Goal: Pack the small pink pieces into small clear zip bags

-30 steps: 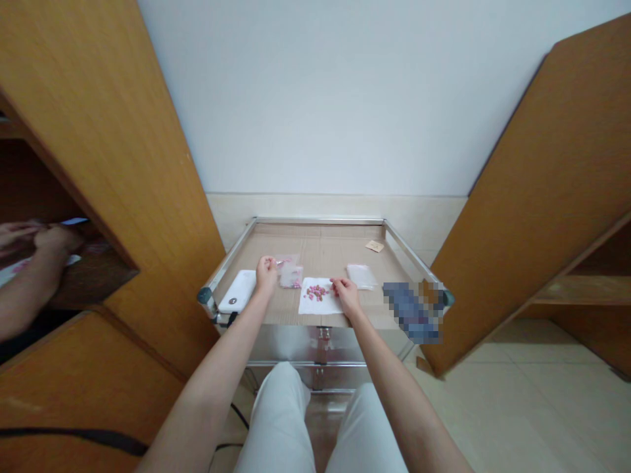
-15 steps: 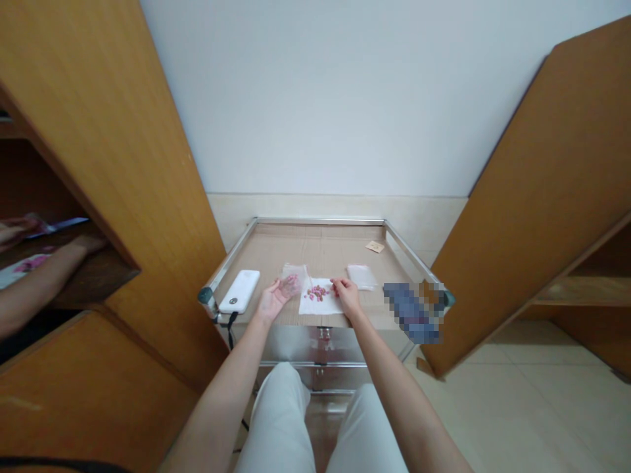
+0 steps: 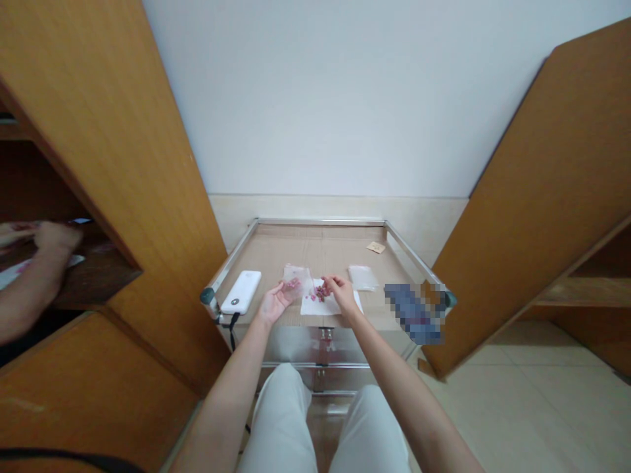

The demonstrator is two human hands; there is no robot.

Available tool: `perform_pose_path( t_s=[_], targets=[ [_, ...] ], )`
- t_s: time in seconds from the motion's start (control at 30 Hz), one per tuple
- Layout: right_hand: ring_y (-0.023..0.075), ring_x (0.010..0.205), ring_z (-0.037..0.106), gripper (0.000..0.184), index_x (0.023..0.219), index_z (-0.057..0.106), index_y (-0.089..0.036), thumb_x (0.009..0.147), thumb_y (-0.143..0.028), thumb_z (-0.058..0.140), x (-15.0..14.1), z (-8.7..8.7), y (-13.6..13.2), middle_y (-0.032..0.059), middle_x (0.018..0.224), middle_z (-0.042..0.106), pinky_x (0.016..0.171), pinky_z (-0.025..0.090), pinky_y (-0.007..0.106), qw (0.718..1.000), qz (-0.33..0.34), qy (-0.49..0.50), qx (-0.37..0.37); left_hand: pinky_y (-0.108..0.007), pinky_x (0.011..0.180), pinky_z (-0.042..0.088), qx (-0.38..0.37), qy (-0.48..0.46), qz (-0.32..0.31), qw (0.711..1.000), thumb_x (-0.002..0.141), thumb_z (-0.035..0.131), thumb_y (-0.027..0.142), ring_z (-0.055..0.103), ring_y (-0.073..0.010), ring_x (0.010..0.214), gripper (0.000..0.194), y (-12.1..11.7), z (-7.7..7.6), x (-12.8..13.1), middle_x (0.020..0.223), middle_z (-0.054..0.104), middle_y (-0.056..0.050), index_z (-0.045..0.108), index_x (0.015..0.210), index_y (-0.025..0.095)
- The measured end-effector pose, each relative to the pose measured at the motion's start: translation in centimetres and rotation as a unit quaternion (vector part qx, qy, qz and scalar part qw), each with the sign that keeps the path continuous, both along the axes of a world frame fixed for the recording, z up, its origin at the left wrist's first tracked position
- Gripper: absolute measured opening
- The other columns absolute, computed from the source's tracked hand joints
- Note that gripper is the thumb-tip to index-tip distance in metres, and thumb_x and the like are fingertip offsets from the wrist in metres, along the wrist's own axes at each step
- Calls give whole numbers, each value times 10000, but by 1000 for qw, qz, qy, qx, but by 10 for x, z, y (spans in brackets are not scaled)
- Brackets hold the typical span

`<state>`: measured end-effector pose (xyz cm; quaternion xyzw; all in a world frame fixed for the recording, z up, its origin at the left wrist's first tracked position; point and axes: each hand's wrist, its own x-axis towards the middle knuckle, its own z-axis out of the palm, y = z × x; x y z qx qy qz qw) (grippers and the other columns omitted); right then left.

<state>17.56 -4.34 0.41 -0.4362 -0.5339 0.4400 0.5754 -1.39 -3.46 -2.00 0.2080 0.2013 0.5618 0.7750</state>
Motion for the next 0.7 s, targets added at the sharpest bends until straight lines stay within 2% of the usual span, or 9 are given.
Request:
perform_pose_path(
  t_s=[0.07, 0.13, 0.27, 0.43, 0.5, 0.63, 0.7],
  targets=[
    [61, 390, 410, 291, 659, 564, -127, 662, -412, 506, -8, 5, -2, -34, 466, 488, 411, 326, 188, 998, 51, -26, -10, -450, 835, 397, 0, 7, -9, 1000, 781, 354, 128, 581, -226, 881, 217, -1, 2, 0, 863, 646, -131, 566, 774, 82],
    [53, 373, 395, 295, 707, 571, -125, 656, -410, 516, -14, 7, -2, -39, 466, 484, 388, 313, 178, 996, 72, -52, -10, -441, 819, 410, -1, 19, -19, 1000, 784, 360, 153, 589, -224, 858, 215, -3, 5, 0, 869, 643, -134, 562, 771, 81],
    [45, 362, 389, 266, 715, 574, -117, 663, -368, 503, -21, 9, 1, -38, 475, 484, 382, 317, 169, 994, 51, -92, -2, -398, 787, 438, 14, 65, -2, 998, 754, 427, 136, 599, -200, 827, 168, -8, 10, 3, 879, 640, -115, 536, 876, 100],
    [51, 356, 399, 211, 680, 576, -114, 671, -297, 473, -23, 12, 4, -32, 455, 487, 384, 325, 168, 988, 38, -148, 6, -319, 740, 461, 54, 131, 18, 990, 660, 500, 7, 593, -169, 845, 446, -10, 8, 5, 928, 627, -56, 440, 1056, 205],
    [53, 359, 406, 194, 675, 576, -114, 671, -275, 467, -24, 13, 5, -28, 455, 492, 388, 328, 168, 985, 28, -167, 12, -307, 735, 463, 64, 134, 17, 989, 647, 504, -1, 590, -168, 853, 410, -9, 6, 5, 947, 620, -53, 476, 1006, 193],
    [55, 368, 419, 157, 639, 567, -116, 662, -235, 466, -27, 15, 5, -24, 462, 497, 393, 327, 165, 981, -1, -191, 14, -341, 758, 453, 53, 145, 3, 988, 619, 498, -20, 577, -197, 869, 203, -7, 3, 4, 925, 624, -79, 573, 753, 112],
    [56, 371, 421, 149, 622, 565, -117, 659, -220, 463, -29, 18, 4, -24, 465, 497, 393, 323, 165, 981, 1, -195, 13, -358, 778, 439, 45, 149, 5, 988, 603, 487, -33, 573, -204, 866, 183, -7, 1, 4, 880, 634, -85, 591, 677, 97]
  ],
)
